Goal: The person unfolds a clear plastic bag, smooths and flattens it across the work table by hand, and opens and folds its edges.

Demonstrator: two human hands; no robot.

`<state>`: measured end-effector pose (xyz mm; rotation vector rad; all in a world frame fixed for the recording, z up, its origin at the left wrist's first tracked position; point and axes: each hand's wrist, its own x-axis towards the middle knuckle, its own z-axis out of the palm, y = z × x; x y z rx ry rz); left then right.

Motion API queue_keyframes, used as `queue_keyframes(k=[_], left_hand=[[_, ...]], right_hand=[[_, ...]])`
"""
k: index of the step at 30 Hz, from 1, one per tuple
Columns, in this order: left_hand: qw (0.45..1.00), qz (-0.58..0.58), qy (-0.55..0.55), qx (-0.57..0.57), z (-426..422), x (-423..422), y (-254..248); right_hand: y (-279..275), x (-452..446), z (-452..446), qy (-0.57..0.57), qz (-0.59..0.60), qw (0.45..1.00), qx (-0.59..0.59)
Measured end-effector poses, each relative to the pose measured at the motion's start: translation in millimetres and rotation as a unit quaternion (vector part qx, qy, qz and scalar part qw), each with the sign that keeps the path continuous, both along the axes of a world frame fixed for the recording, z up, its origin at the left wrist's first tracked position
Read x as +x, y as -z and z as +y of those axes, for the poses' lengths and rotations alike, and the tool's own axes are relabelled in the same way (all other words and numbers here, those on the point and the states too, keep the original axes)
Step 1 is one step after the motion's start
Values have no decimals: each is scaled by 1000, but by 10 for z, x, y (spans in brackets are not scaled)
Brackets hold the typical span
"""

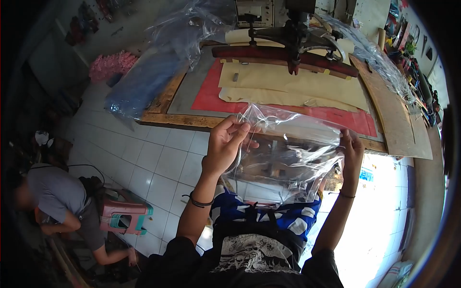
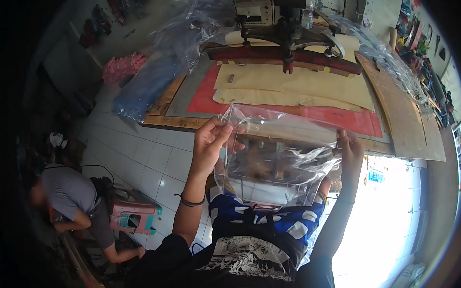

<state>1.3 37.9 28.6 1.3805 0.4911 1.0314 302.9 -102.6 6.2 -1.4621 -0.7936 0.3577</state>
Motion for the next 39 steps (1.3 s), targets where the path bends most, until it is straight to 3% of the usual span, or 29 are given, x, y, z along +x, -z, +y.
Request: queue_keyframes(k=[4,5,8,9,12,14,16,18,21,24,27,30,32,37,39], left_hand=[[999,25,-8,18,52,-10,-90],[999,35,8,24,103,-54,-71],[998,43,38,34,130,-97,-144],[997,42,47,34,119,-98,-179],[989,107,96,39,122,-125,-213],[977,148,149,39,-24,-27,-312],[959,184,185,112,-83,115,-291],[959,200,154,129,-122,187,-336],[948,218,100,210,-40,86,-408],[886,353,79,290,146,-180,-463],[936,263,101,212,201,-290,-433],[957,197,32,210,195,-234,-343],[986,68,5,152,193,-149,-191],[990,-141,9,-6,114,140,258],[990,-136,-42,7,60,168,295]], right_hand=[[158,156,-123,-72,-25,997,20],[161,167,-158,-97,15,994,38],[-123,128,-238,-154,-124,976,-92],[-294,76,-221,-145,-223,948,-172],[-480,-44,-150,-207,-243,922,-218],[-643,-227,-47,-299,-237,895,-232],[-710,-505,110,-324,-280,877,-217],[-736,-701,208,-303,-327,883,-144],[-610,-617,179,-247,-186,950,-47],[-623,-436,41,-187,-64,980,-6],[-562,-327,-2,-141,-51,988,35],[-469,-309,-8,-95,-11,994,46],[-363,-268,16,-102,24,990,94],[-220,-245,55,-91,81,984,126],[-139,-186,67,-97,98,984,115]])
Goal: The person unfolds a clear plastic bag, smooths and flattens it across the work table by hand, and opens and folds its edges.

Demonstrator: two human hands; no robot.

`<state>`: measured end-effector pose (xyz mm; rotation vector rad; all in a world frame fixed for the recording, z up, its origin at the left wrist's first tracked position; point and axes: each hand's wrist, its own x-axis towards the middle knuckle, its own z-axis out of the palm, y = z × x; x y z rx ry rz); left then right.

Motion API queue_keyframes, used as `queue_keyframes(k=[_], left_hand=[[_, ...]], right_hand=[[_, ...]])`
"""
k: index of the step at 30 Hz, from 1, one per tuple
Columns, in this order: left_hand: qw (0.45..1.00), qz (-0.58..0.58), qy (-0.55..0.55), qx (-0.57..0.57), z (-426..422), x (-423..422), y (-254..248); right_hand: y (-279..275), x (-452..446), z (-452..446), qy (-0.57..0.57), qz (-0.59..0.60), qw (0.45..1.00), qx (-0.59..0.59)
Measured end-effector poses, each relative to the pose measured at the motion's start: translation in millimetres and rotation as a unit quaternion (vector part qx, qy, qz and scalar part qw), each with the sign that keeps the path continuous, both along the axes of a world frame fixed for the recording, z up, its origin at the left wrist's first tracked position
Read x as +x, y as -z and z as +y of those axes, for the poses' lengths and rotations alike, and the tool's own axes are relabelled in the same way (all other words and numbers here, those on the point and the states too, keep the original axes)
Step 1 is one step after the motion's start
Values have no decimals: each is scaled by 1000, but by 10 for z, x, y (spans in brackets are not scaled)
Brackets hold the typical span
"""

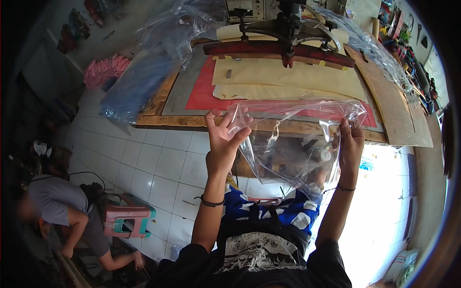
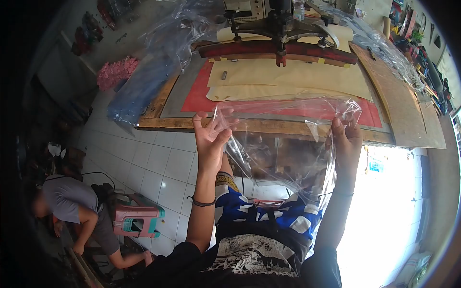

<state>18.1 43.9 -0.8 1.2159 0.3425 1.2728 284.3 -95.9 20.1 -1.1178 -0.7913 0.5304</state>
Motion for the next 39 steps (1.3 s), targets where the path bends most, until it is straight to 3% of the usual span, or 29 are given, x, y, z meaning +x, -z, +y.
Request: queue_keyframes(k=[5,9,13,16,18,21,23,25,26,29,33,35,37,39], left_hand=[[997,-10,-70,-32,-92,27,-88],[996,18,-76,33,-141,29,-174],[963,170,-107,179,-176,36,-170],[948,206,-113,214,-147,62,-18],[964,215,-86,131,-174,29,2],[997,11,43,-65,-171,42,-69],[991,35,72,-111,-102,1,73],[984,57,84,-149,-98,-26,107],[976,19,129,-172,-52,-66,204],[989,82,72,-104,-47,-133,455],[992,105,-18,-69,-163,-69,428],[982,71,-52,-168,-313,-29,150],[996,2,-22,-86,-246,-80,214],[991,84,-86,-63,-200,-104,207]], right_hand=[[80,-14,67,1,-10,1000,-26],[124,-11,51,3,24,999,-31],[262,24,155,80,105,990,49],[252,59,42,39,108,993,18],[221,70,-8,36,112,993,-2],[242,157,-68,35,110,993,-13],[317,233,-90,35,95,995,-14],[121,20,-64,105,68,991,-36],[117,-2,-65,122,52,990,-51],[204,21,-87,104,28,992,-65],[269,-1,-119,72,27,993,-94],[238,-27,-162,47,-13,995,-87],[274,-16,-171,39,-56,997,-48],[225,-8,-244,78,-107,988,-82]])
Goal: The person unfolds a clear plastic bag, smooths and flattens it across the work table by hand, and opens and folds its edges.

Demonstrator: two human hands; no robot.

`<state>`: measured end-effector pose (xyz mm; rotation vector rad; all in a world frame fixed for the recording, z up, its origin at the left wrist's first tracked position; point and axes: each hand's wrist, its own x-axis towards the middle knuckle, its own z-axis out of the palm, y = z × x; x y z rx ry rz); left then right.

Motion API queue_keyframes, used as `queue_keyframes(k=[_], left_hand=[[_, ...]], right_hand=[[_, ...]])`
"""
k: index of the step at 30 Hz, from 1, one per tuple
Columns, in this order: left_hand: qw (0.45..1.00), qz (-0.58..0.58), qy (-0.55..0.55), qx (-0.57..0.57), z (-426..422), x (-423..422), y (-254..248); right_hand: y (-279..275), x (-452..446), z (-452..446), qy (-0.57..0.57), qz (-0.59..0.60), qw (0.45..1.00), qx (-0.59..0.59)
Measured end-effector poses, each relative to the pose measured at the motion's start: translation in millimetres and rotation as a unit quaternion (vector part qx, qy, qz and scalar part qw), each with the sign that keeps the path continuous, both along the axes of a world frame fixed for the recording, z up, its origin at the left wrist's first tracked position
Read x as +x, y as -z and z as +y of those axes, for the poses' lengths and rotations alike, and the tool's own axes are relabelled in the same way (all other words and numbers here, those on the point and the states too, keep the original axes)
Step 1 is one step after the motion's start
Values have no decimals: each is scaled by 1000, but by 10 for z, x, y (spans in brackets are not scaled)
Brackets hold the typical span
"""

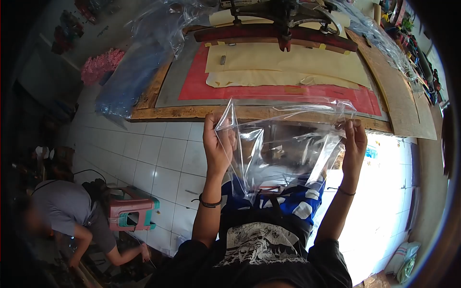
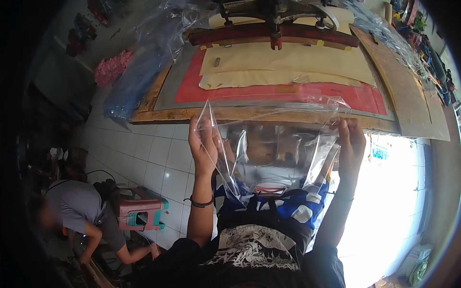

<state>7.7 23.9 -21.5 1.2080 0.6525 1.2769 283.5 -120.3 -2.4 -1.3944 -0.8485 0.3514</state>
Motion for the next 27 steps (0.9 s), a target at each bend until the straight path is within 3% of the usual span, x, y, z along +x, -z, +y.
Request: queue_keyframes(k=[3,6,7,8,10,12,17,18,19,22,23,25,27], left_hand=[[995,69,-41,59,60,40,-34],[990,109,-14,85,98,57,-74],[987,120,-11,110,126,105,-84],[986,117,12,119,119,150,-133],[985,106,57,126,90,260,-229],[963,145,105,203,70,308,-366],[919,204,164,295,72,417,-463],[914,206,172,306,60,396,-470],[899,299,209,242,33,313,-615],[851,404,274,195,95,16,-691],[828,407,282,262,223,-109,-537],[830,423,291,219,298,-249,-506],[824,430,292,224,297,-276,-466]], right_hand=[[-46,17,-12,69,-73,994,-48],[-183,-150,128,233,-219,946,58],[-295,-222,118,214,-253,941,68],[-428,-334,101,193,-366,909,47],[-686,-618,141,46,-477,877,14],[-877,-827,255,-50,-550,833,-22],[-932,-807,449,-179,-614,769,-1],[-907,-791,453,-187,-594,782,-7],[-875,-750,446,-193,-574,796,-12],[-799,-560,373,-148,-558,816,-15],[-759,-470,339,-132,-554,822,-27],[-686,-392,266,-122,-526,839,-72],[-673,-452,246,-104,-591,797,-72]])
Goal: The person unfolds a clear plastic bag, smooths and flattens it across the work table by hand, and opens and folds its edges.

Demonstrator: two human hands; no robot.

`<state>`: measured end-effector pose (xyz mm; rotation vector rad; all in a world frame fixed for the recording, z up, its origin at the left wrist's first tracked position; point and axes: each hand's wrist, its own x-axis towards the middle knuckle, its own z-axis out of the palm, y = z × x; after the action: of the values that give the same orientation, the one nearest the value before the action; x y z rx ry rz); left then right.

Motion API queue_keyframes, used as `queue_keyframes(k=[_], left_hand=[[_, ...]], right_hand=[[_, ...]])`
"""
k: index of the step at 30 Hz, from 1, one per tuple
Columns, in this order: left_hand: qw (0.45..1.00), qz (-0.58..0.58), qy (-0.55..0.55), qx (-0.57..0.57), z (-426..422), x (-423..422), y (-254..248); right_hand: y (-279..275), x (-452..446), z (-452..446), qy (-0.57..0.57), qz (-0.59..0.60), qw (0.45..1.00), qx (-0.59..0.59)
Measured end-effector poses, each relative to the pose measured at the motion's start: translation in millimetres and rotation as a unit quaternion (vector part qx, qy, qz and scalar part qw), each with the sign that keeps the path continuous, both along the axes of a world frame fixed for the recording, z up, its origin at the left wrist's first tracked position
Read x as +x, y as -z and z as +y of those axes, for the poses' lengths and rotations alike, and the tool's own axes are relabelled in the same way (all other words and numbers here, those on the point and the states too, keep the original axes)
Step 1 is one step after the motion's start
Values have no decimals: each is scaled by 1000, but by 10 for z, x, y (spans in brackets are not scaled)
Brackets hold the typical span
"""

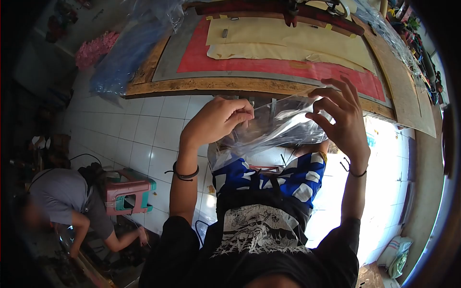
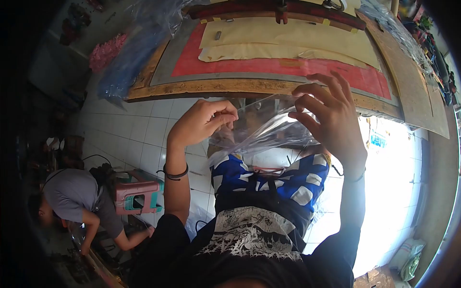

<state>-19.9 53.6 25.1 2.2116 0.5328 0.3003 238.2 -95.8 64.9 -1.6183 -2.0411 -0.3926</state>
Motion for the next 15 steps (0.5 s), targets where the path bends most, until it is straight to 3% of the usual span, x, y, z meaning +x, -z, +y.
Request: queue_keyframes(k=[2,4,7,11,15], left_hand=[[999,-31,-10,14,-39,72,5],[992,-113,-7,63,-120,240,-8],[981,-132,6,140,-123,352,-50],[980,66,-13,185,-104,247,-294],[996,45,-12,81,25,95,-356]], right_hand=[[-13,-133,5,6,-29,1000,10],[38,-381,16,-54,-40,998,-13],[232,-507,37,-118,-34,992,-28],[260,-455,77,-110,5,994,-14],[273,-420,72,-102,14,994,-21]])
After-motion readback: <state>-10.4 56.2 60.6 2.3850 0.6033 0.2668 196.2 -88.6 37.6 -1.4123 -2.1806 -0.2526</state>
